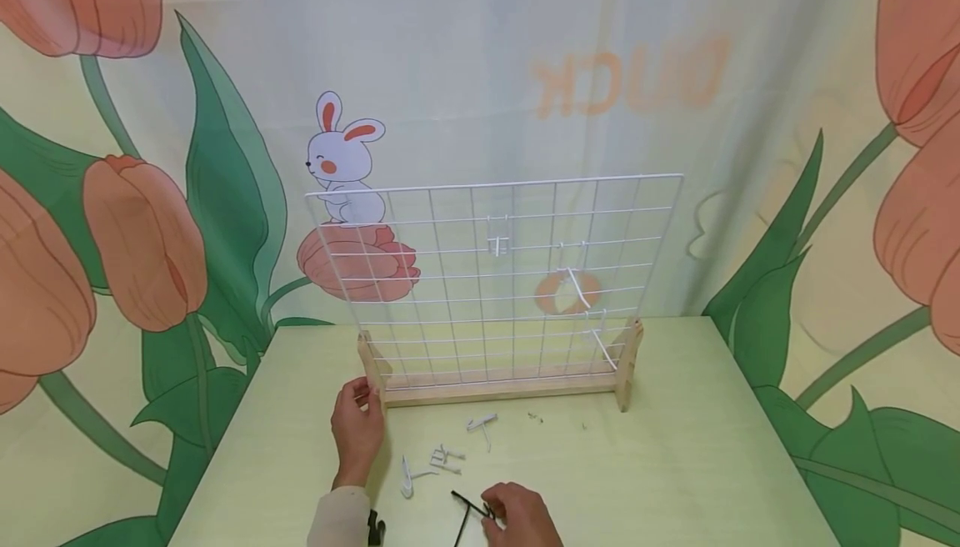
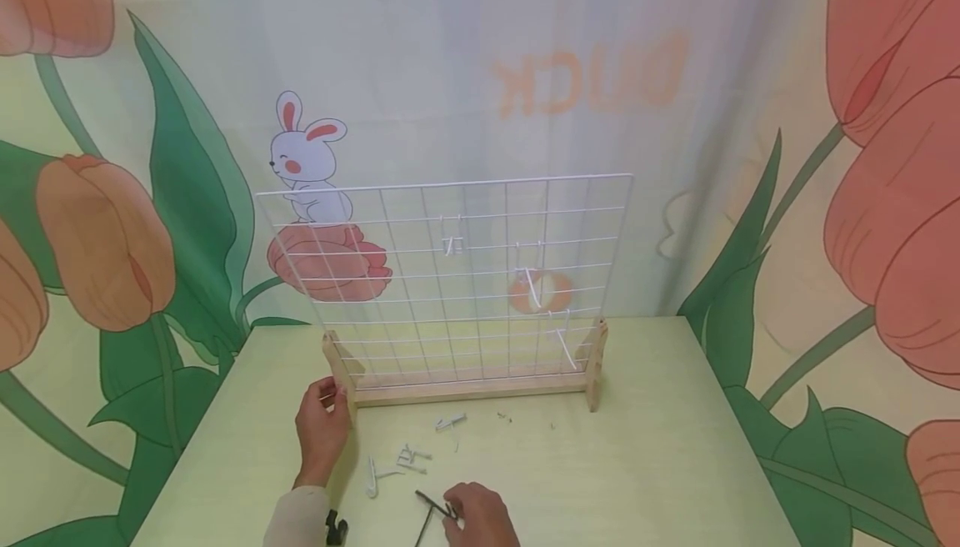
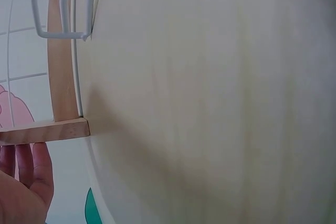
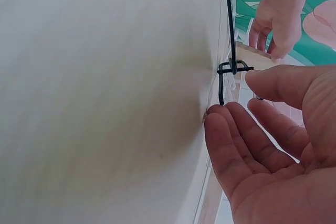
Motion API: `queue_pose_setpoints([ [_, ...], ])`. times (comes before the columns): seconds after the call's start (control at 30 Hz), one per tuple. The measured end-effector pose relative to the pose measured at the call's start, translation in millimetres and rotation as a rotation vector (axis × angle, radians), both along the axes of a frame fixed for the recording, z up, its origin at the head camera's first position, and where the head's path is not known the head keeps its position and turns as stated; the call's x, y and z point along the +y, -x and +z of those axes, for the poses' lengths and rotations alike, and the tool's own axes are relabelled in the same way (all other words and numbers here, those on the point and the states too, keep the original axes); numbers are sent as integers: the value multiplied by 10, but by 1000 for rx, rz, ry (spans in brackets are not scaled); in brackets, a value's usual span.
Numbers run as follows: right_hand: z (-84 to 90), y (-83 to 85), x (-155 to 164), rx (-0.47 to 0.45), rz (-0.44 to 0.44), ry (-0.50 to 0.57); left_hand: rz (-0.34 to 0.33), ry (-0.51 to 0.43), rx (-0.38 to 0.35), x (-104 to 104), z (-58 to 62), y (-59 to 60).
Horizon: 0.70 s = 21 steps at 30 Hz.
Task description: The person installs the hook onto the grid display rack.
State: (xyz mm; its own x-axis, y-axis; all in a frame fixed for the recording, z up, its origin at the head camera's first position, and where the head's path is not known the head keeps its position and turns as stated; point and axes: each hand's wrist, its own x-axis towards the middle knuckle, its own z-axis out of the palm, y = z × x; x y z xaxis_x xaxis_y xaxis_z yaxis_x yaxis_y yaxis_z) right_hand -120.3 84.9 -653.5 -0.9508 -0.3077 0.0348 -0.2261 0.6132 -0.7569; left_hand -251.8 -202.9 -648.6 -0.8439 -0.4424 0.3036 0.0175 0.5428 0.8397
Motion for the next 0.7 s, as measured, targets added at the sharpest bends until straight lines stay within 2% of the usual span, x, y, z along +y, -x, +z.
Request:
queue_pose_setpoints([
  [0.27,7,71,14,-25,-24,26,2,-10,0,11,-8,1],
  [0.5,-14,150,26,50,-34,10,-1,-12,-7,10,-2,-9],
  [0.7,-1,235,30,73,-49,31,-10,15,17,-7,-7,-5],
])
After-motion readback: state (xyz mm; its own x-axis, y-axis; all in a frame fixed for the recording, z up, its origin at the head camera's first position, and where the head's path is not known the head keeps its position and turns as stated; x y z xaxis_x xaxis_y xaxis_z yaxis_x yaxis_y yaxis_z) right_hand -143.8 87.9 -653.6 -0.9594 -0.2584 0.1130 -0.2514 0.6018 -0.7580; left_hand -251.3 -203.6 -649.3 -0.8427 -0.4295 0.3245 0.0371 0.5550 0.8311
